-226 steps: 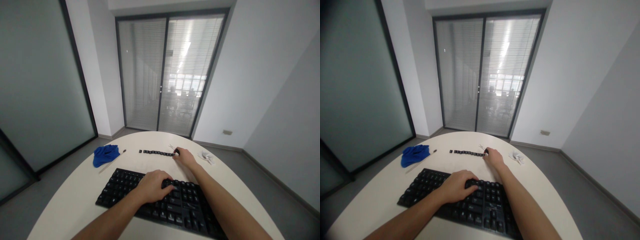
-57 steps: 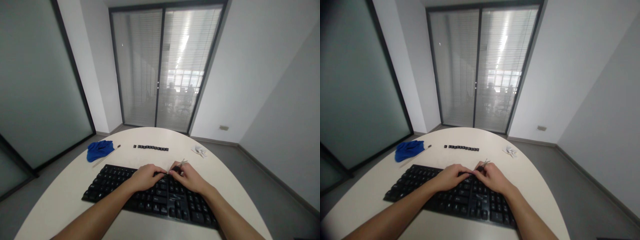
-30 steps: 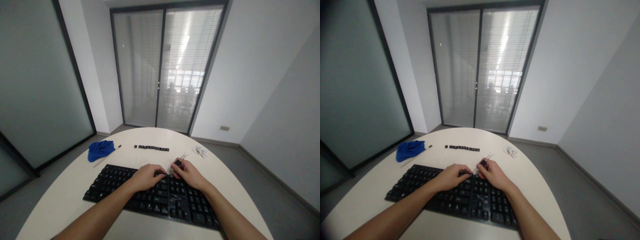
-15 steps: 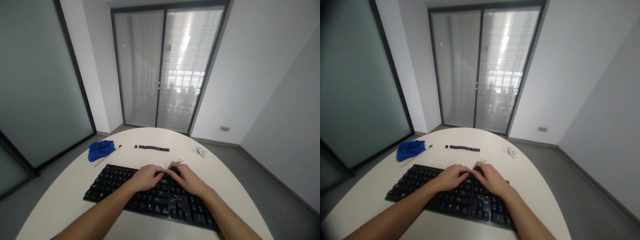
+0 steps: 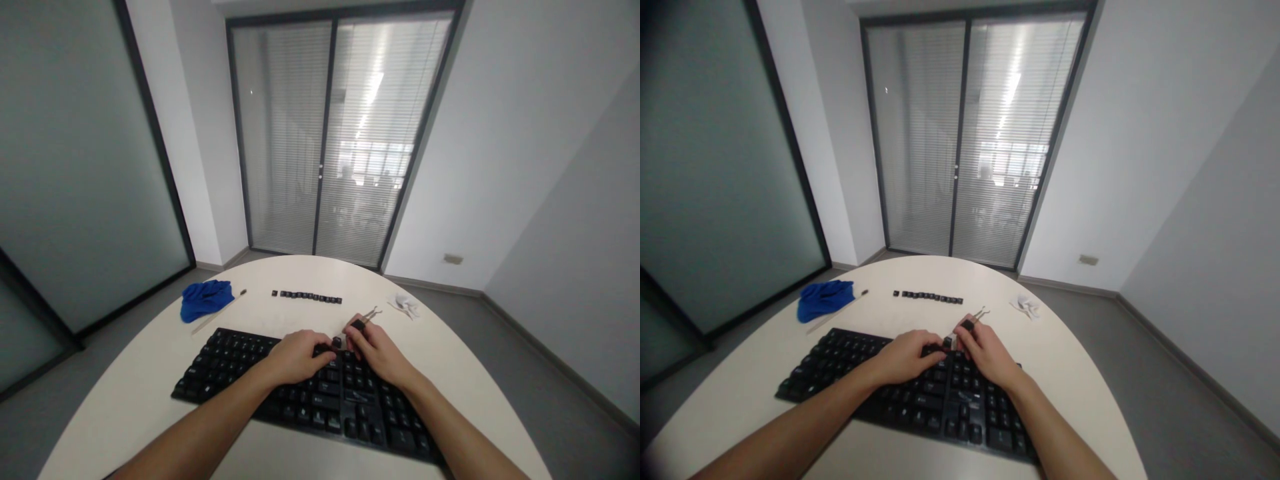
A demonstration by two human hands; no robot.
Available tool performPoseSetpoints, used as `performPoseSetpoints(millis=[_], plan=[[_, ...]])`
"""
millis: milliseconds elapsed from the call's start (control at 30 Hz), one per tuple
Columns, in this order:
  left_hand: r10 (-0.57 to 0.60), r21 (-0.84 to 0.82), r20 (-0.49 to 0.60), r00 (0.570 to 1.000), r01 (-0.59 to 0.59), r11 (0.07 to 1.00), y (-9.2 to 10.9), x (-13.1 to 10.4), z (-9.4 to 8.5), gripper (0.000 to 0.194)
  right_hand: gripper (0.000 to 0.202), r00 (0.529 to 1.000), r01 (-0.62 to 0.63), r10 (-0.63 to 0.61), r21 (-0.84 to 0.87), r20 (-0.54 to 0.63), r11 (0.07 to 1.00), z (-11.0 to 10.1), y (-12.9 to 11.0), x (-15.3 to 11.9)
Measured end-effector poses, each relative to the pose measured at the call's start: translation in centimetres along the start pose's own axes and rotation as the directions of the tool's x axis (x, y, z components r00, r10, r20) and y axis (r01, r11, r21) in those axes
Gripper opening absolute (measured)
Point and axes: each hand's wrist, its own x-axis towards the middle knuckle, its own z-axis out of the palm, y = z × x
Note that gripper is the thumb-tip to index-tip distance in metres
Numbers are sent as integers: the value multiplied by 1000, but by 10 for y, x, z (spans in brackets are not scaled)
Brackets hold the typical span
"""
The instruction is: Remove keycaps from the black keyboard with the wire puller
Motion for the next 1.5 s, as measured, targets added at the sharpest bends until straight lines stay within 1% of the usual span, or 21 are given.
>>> performPoseSetpoints(millis=[133,267,367,433,533,600,700,833,900,1000,1200,1267,1400,1500], plan=[[-14,-68,-35,999,12,998,1,-1,0,31,42,1000,13,-14,25,26,1000,1,-3,-1],[35,-147,-40,999,-41,988,2,-2,-2,28,43,996,20,-19,-10,87,1000,1,-6,-3],[43,-172,-37,998,-48,984,2,-2,-2,26,42,993,29,-25,-29,113,999,0,-8,-3],[32,-175,-38,999,-38,984,2,-3,-2,26,39,993,33,-32,-9,118,999,0,-9,-4],[17,-162,-47,999,-25,987,2,-2,-1,26,33,993,46,-48,19,104,999,-1,-10,-3],[14,-171,-52,999,-23,985,1,-2,-1,26,32,995,59,-59,1,76,998,-1,-10,-3],[12,-251,-48,999,-24,968,-1,0,1,25,32,994,81,-78,-34,75,996,-2,-11,-3],[21,-372,-56,998,-40,927,-4,2,3,23,30,992,102,-100,-29,83,994,-1,-10,-3],[37,-380,-58,998,-57,923,-5,2,3,22,29,993,96,-93,-27,73,995,-1,-10,-4],[50,-345,-54,997,-66,936,-5,1,2,25,28,993,93,-92,-14,77,996,-1,-9,-4],[0,-345,-85,996,-30,938,-4,1,4,21,25,993,100,-103,39,61,994,-1,-9,-4],[-18,-373,-96,995,-19,928,-4,1,4,22,25,994,93,-95,47,50,995,-1,-8,-4],[-35,-460,-84,996,-7,888,-3,4,2,22,27,996,66,-68,43,52,997,-2,-8,-4],[-65,-480,-75,995,22,877,-2,5,0,22,27,996,64,-66,51,54,997,-2,-8,-5]])
